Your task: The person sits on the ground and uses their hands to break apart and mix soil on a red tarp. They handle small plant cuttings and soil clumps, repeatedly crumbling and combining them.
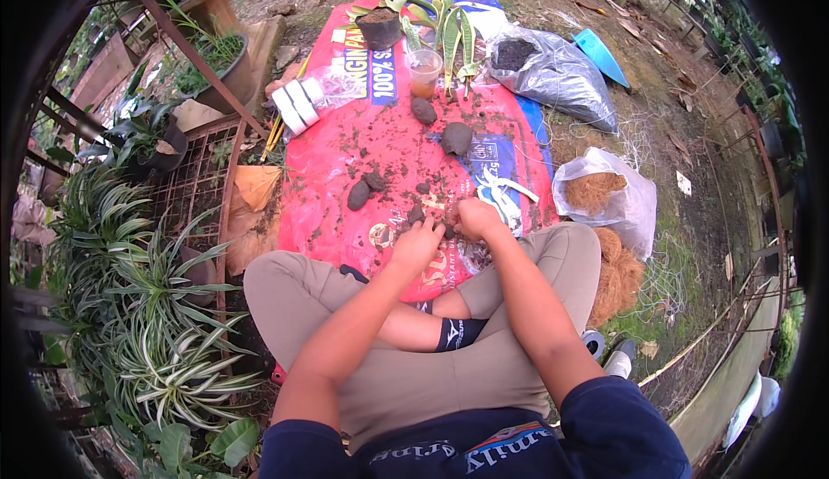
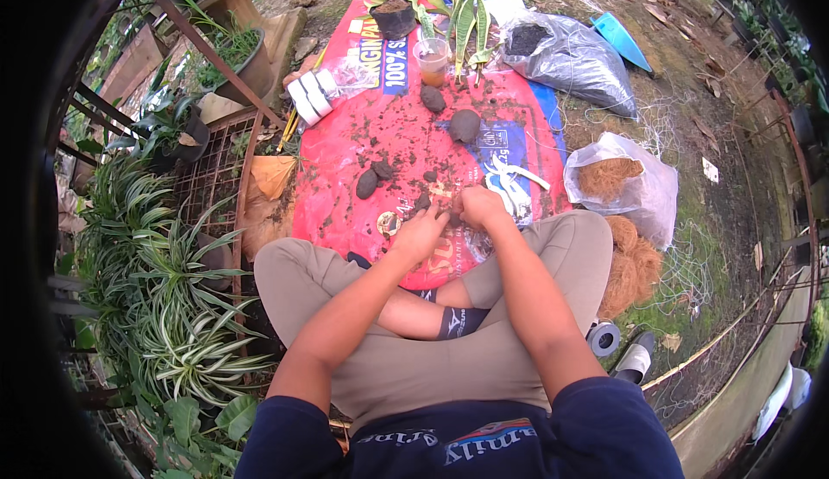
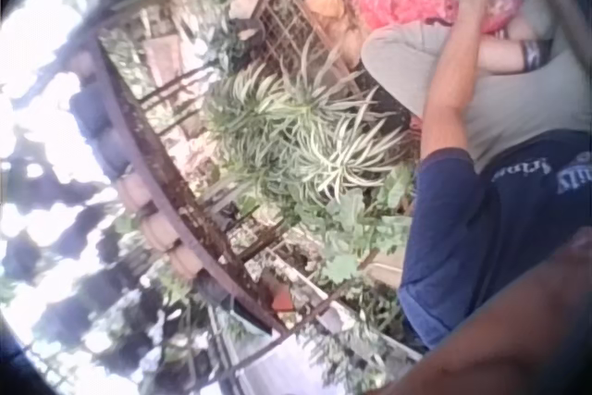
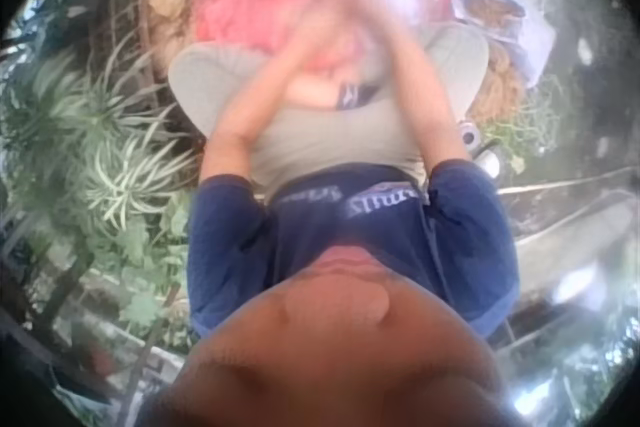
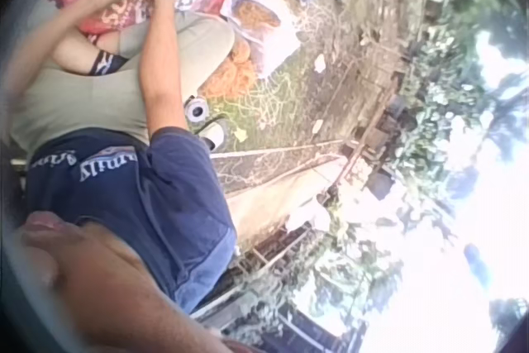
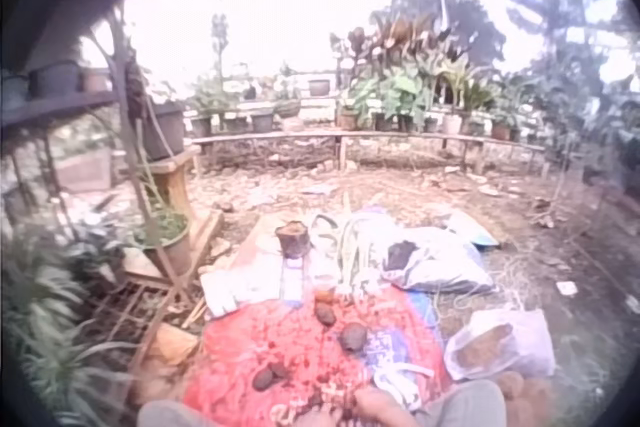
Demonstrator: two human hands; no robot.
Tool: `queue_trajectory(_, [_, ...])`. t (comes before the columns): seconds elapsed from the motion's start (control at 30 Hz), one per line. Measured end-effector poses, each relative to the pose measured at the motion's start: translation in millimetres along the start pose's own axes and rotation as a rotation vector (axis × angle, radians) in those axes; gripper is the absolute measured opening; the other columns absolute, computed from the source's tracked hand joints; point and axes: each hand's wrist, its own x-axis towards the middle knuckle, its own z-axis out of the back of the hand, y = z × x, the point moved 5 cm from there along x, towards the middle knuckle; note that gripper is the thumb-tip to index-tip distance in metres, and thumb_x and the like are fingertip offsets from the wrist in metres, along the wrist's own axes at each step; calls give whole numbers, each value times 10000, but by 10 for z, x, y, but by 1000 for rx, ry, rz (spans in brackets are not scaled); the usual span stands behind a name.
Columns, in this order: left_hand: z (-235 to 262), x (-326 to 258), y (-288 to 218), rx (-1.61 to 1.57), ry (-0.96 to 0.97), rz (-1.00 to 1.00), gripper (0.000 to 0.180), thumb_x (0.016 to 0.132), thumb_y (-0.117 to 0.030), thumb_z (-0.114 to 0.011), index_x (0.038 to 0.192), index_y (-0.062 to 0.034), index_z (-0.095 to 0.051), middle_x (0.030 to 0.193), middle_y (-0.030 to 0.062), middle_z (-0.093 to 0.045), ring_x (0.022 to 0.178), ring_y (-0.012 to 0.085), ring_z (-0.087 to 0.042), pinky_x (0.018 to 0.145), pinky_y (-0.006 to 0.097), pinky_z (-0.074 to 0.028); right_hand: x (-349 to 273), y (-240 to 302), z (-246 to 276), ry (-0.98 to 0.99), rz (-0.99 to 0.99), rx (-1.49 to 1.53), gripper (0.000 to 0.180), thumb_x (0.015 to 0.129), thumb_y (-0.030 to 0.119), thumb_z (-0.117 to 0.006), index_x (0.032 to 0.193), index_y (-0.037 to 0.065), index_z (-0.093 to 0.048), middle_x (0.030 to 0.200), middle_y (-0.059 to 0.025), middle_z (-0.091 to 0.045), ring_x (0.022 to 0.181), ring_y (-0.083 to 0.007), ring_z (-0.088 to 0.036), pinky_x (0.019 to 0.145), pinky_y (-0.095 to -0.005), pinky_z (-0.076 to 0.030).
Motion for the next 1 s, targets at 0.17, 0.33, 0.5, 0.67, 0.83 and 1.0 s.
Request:
queue_trajectory(0.17, [1,49,71,111,-272,-39,662,888,-169,-792,1507,-135,-561,1587,143,-481,1480,370,-458,1186,505,-465,23,-237,266,-225,-142,192,184,858,170,-810,1032,112,-835,951,-159,-798,918,-334,-776,849,-462,-605])
queue_trajectory(0.33, [-275,66,30,370,-59,-272,713,937,-292,-720,1616,-253,-503,1747,98,-325,1602,338,-309,1297,526,-299,-96,-409,350,-365,-285,146,181,840,188,-828,979,72,-831,941,-183,-798,918,-349,-782,838,-467,-610])
queue_trajectory(0.5, [-151,145,383,398,-171,8,785,963,-298,-742,1676,-274,-415,1807,138,-178,1650,340,-206,1326,560,-217,-226,-69,12,-209,-247,59,258,825,228,-865,1017,69,-799,1042,-194,-798,1016,-371,-768,924,-482,-605])
queue_trajectory(0.67, [471,53,582,159,-170,280,777,974,-297,-741,1669,-204,-406,1794,198,-168,1626,372,-251,1263,564,-334,-287,143,-165,-173,-266,18,305,838,235,-866,1079,67,-779,1108,-205,-789,1106,-390,-742,974,-502,-592])
queue_trajectory(0.83, [625,-62,1256,-131,0,501,434,904,-221,-798,1304,-67,-724,1417,255,-648,1222,393,-685,1018,493,-578,-171,35,-313,-157,-109,117,215,896,200,-789,1049,49,-783,1067,-224,-783,1060,-413,-747,955,-512,-597])
queue_trajectory(1.0, [354,-85,1245,-258,331,311,272,859,-187,-786,1040,16,-810,1112,259,-777,1043,401,-764,979,495,-599,-80,-71,-215,-274,-181,84,188,916,173,-753,1038,32,-777,966,-253,-766,966,-414,-757,884,-507,-605])
